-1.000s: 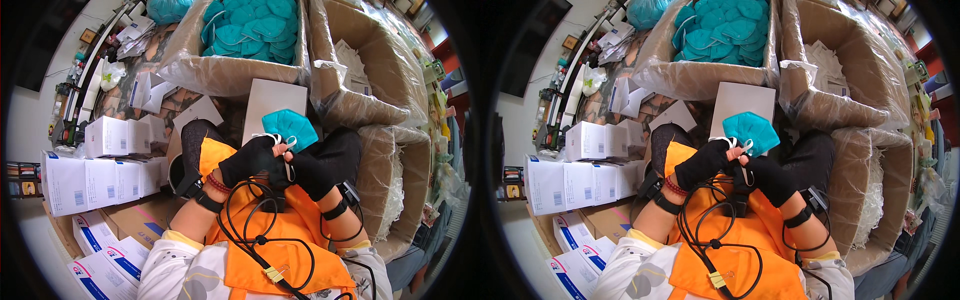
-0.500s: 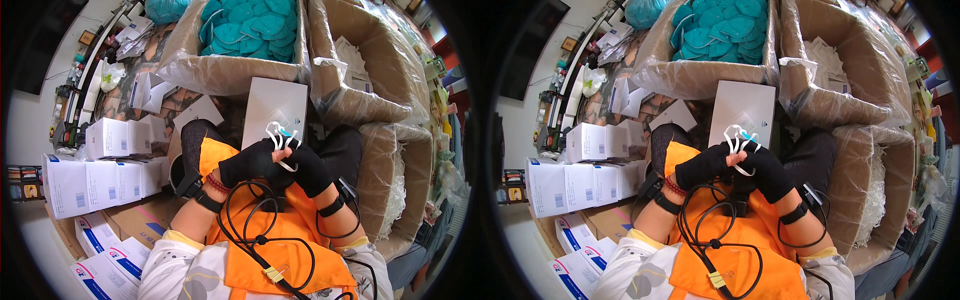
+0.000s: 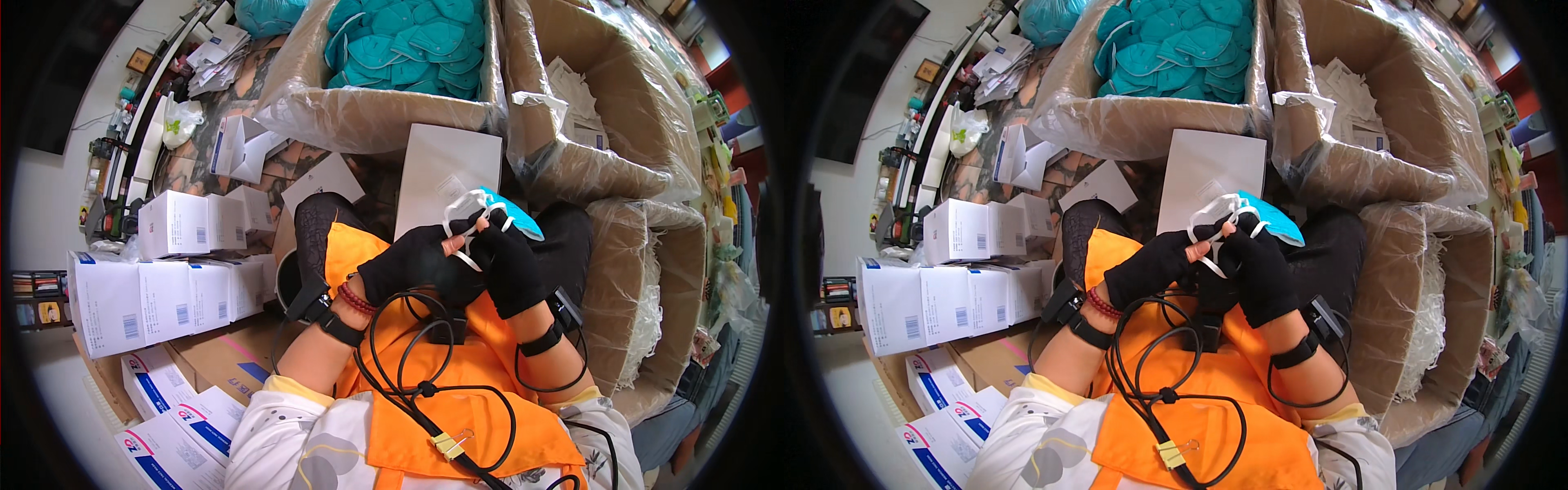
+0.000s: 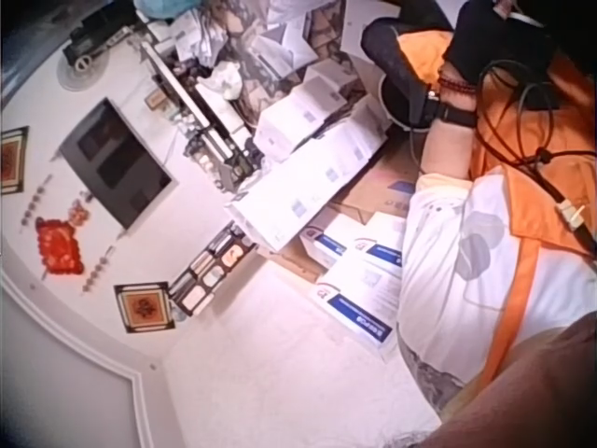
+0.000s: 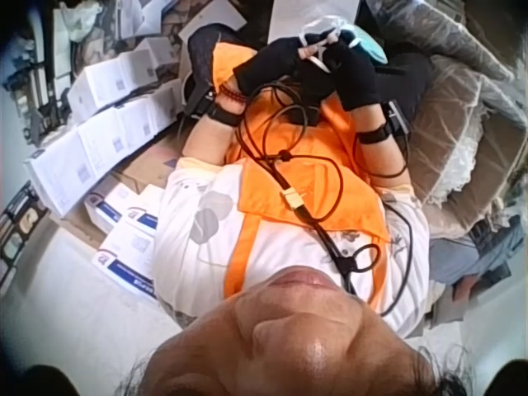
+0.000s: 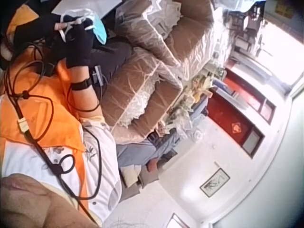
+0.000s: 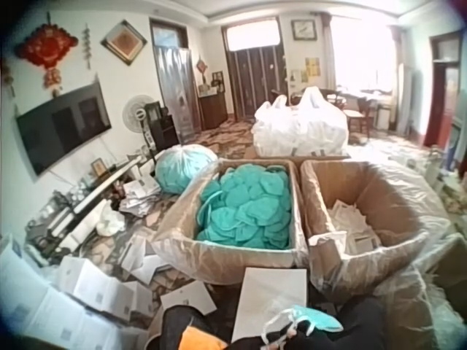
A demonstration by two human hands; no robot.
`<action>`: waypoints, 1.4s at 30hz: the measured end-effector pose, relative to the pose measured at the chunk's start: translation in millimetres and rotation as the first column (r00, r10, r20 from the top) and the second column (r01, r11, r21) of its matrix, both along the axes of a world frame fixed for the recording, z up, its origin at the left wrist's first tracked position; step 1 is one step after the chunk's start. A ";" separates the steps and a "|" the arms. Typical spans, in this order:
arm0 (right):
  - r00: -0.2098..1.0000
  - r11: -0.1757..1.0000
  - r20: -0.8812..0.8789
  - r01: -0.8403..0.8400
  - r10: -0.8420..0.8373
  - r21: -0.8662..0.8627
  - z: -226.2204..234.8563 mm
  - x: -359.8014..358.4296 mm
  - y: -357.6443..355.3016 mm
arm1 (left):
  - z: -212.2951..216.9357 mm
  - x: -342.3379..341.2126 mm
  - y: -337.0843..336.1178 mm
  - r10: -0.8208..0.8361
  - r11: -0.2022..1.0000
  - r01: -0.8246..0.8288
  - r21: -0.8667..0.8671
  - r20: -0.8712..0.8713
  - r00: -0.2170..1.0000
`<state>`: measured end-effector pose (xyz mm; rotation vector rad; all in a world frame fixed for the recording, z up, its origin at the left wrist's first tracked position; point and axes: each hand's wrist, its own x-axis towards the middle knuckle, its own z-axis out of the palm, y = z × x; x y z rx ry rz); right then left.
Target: Packaging individual face masks into cardboard boxes.
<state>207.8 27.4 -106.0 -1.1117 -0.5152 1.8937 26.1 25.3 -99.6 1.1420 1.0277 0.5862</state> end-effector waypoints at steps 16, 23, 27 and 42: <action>0.653 0.610 0.541 -0.737 0.531 0.291 39.8 14.9 2.5 | 15.8 -24.3 -3.9 -0.332 0.896 0.408 0.174 -0.348 0.877; 0.979 0.972 -0.007 -0.203 0.204 -0.121 71.3 -0.5 -50.4 | 25.4 -20.0 -14.5 -0.255 0.965 0.260 0.013 0.249 0.934; 0.955 0.934 -0.030 -0.294 0.294 -0.201 71.3 19.2 -66.8 | 55.6 -33.8 -16.1 -0.487 0.872 0.490 -0.003 -0.109 0.867; 0.926 0.999 0.377 -0.037 0.027 0.017 47.4 190.1 -74.2 | 37.3 -129.0 -37.8 0.045 0.968 -0.050 -0.246 -0.024 0.999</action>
